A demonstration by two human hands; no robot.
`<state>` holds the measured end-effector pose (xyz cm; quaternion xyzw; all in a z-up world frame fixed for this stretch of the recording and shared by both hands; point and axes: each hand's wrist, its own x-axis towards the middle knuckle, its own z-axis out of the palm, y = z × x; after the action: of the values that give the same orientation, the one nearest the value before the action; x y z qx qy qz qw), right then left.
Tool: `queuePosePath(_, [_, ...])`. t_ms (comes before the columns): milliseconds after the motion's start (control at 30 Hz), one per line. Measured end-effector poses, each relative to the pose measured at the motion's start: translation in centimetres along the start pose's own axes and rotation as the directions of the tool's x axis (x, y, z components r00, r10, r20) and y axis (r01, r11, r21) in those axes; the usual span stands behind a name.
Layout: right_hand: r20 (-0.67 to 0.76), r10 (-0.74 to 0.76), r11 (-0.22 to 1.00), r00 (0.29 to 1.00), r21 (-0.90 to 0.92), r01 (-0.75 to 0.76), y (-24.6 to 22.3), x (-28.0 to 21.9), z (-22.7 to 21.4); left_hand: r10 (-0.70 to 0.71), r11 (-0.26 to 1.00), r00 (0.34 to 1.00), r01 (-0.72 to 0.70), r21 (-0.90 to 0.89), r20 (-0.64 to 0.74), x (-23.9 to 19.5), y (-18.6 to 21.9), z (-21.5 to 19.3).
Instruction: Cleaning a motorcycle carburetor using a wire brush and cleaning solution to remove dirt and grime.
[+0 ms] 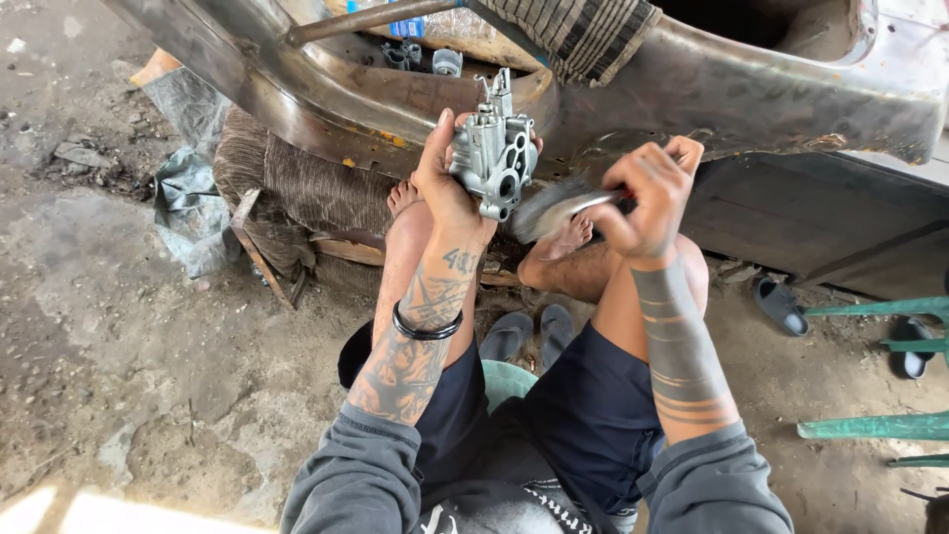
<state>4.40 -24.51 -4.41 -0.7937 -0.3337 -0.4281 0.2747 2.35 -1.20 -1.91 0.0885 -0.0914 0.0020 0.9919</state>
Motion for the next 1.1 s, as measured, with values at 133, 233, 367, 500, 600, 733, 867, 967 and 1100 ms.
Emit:
queuePosePath(133, [0.042,0.114,0.978,0.993,-0.181,-0.104,-1.3,1.2,0.1,-0.028,0.996,0.996,0.02,-0.083,-0.086,-0.2,0.3,0.0])
queuePosePath(233, [-0.017,0.175,0.963,0.984,-0.205,-0.175,-1.9,1.3,0.3,-0.074,0.996,0.995,0.069,-0.064,-0.066,0.2,0.7,-0.3])
queuePosePath(367, [0.04,-0.081,0.953,0.996,-0.288,0.089,-4.2,1.7,0.6,-0.045,0.994,0.993,0.055,0.098,-0.106,0.3,0.6,-0.4])
queuePosePath(500, [0.007,0.228,0.925,0.974,-0.315,-0.214,-1.6,1.4,0.3,-0.087,0.996,0.995,0.086,-0.038,-0.04,0.5,0.4,-0.9])
queuePosePath(600, [-0.005,0.095,0.964,0.995,-0.25,-0.094,-2.9,1.5,-0.1,-0.104,0.995,0.988,0.103,-0.01,-0.113,0.4,0.6,-0.4])
queuePosePath(733, [0.066,0.15,0.958,0.986,-0.256,-0.128,-2.1,1.3,0.3,-0.086,0.987,0.98,0.108,0.117,-0.181,0.2,0.3,-0.4])
queuePosePath(867, [-0.007,0.203,0.958,0.979,-0.204,-0.2,-1.1,0.8,-0.5,-0.048,0.995,0.963,0.069,0.068,-0.266,0.7,-0.1,-1.1])
queuePosePath(967, [0.111,0.035,0.997,0.993,-0.077,-0.026,-2.0,0.6,-0.7,-0.06,0.991,0.938,0.097,0.094,-0.34,-1.2,0.1,3.1])
queuePosePath(1100, [0.056,0.227,0.972,0.972,-0.066,-0.224,0.6,-0.3,-0.3,-0.036,0.989,0.939,0.082,0.121,-0.341,0.1,-0.7,-0.6])
